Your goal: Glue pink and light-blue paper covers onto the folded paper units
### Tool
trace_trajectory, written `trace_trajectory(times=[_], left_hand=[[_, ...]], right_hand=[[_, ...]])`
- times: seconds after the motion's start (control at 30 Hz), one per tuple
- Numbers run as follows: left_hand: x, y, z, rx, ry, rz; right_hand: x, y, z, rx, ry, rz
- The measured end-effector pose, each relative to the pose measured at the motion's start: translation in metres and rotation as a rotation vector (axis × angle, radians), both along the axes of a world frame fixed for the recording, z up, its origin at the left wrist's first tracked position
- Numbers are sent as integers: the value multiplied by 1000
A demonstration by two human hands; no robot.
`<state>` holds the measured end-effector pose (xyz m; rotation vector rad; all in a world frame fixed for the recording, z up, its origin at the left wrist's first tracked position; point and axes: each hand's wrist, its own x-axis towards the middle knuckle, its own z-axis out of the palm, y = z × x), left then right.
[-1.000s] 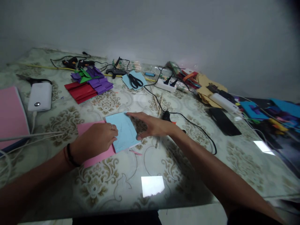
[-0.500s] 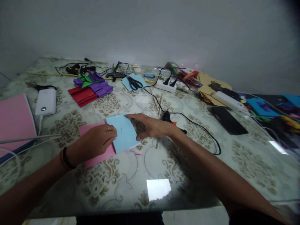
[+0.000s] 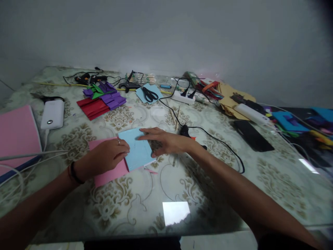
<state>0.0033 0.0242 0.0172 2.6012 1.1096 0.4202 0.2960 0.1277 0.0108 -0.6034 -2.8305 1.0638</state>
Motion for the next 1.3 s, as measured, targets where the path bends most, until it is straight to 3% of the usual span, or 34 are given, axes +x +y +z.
trace_trajectory(times=[0.37, 0.53, 0.67, 0.77, 0.93, 1.1, 1.3], left_hand=[[-3, -6, 9, -55, -42, 23], [-46, -18, 24, 71, -114, 186], [-88, -28, 9, 127, -12, 236], [-103, -33, -8, 101, 91, 236], [-103, -29, -12, 135, 153, 298], [-99, -19, -7, 97, -42, 387], [-75, 1, 8, 90, -169, 365]], right_hand=[[-3, 0, 4, 29, -68, 19], [-4, -1, 8, 29, -88, 12], [-3, -1, 7, 36, -86, 19], [-3, -1, 6, 38, -91, 15], [-4, -1, 7, 43, -96, 4], [-5, -2, 8, 38, -92, -2], [-5, -1, 8, 33, -79, -5]])
